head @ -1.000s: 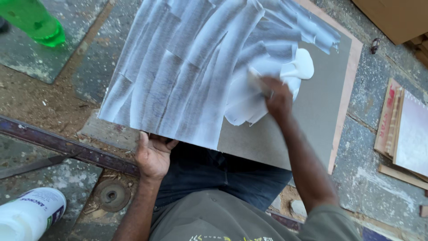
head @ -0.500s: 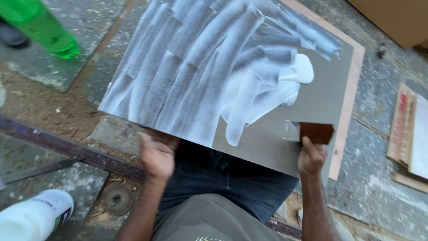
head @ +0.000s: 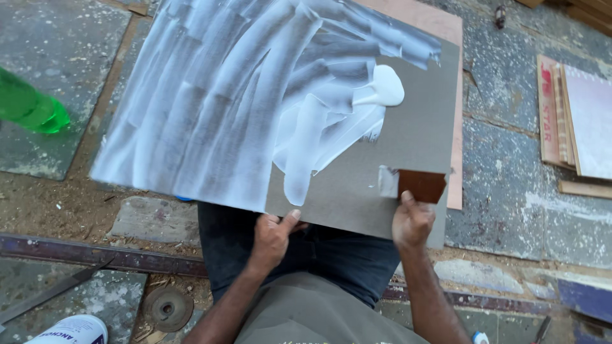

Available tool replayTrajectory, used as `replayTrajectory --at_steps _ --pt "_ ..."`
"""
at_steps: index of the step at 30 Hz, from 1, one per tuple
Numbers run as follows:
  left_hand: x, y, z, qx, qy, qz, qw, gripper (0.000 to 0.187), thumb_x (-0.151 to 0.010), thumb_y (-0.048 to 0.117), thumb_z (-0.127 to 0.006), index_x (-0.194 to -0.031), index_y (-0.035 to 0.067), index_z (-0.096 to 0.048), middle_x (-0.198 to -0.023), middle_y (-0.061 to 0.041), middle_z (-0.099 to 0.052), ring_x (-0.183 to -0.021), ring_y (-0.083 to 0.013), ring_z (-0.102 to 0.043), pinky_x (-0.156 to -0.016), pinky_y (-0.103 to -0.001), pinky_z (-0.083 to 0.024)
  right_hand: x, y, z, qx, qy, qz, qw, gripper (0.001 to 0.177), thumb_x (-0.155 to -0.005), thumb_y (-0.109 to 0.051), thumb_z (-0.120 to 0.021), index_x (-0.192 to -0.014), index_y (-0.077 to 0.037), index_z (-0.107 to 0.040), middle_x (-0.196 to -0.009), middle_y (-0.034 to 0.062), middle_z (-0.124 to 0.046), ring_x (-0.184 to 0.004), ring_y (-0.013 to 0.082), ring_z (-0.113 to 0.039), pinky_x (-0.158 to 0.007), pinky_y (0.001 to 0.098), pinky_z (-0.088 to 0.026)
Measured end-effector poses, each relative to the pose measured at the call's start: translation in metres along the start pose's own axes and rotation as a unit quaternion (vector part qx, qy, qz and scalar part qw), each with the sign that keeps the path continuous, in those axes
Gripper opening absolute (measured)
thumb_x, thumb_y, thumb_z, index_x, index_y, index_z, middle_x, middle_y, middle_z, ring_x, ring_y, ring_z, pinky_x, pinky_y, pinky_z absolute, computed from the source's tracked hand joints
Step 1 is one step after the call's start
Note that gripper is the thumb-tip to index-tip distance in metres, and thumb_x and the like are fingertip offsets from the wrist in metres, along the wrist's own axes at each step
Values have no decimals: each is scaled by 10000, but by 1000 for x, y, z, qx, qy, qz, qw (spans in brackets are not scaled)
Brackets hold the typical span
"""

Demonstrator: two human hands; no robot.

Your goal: The person opens a white container and pours a thick white substance onto a rectangular board. They use a flat tool to spread the substance evenly across the board's surface, working in broad strokes to cover the area.

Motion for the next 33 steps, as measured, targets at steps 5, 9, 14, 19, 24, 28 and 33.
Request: replayTrajectory --at_steps 5,9,14,19,24,28,33 --pt "-32 41 22 -73 -13 36 997 324 -916 109 -658 -1158 -105 -646 -994 -169 -749 -835 -231 -746 -722 -349 -644 48 -5 -12 -33 -14 -80 996 199 -928 7 -664 -1125 30 -678 -1155 113 -716 -1168 209 -643 -1108 359 -448" --pt "-47 60 17 11 20 -4 1000 332 -916 79 -655 -1204 -70 -584 -1058 -155 -726 -913 -229 -741 -801 -334 -644 59 -9 -20 -73 -33 -105 991 149 -968 23 -654 -1112 37 -690 -1163 138 -722 -1155 209 -647 -1108 373 -448" --pt "0 -11 -51 101 -35 -5 994 550 -857 17 -667 -1345 0 -413 -1142 -129 -671 -980 -203 -704 -814 -341 -640 64 12 -18 -86 -14 -133 987 78 -983 23 -686 -1053 11 -718 -1111 132 -716 -1129 214 -636 -1072 372 -451" --pt "3 -39 -73 -37 -24 36 998 587 -922 39 -649 -1382 -42 -292 -1184 -208 -626 -966 -260 -719 -720 -332 -662 36 -3 -12 -34 2 -132 991 112 -875 -28 -723 -987 -26 -717 -1059 92 -718 -1108 221 -655 -1051 385 -486" --pt "-26 12 -64 -153 -80 -34 984 634 -895 -13 -647 -1428 -39 -306 -1283 -213 -609 -1089 -258 -698 -798 -337 -651 21 -45 18 -46 33 -62 996 93 -984 -13 -749 -994 -11 -657 -1043 122 -700 -1086 280 -678 -1055 483 -524" --pt "-74 46 -21 -220 -44 57 973 646 -789 -5 -655 -1369 11 -373 -1113 -145 -644 -892 -241 -699 -641 -363 -621 30 -69 18 -82 53 -23 995 252 -927 -26 -685 -1173 -76 -673 -1119 58 -715 -1102 223 -667 -1015 453 -508" --pt "-98 118 94 -215 77 16 973 538 -857 236 -699 -1297 -63 -615 -932 -68 -638 -738 -136 -606 -619 -275 -525 46 -88 16 -51 60 11 997 297 -935 -6 -641 -1226 -59 -668 -1147 59 -716 -1135 212 -669 -1058 436 -492"
Point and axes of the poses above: each hand's wrist, its own x-axis away from the middle knuckle, its own z-axis out of the back of the hand, y = z × x, the point moved 6 cm from there along -x, towards the middle knuckle
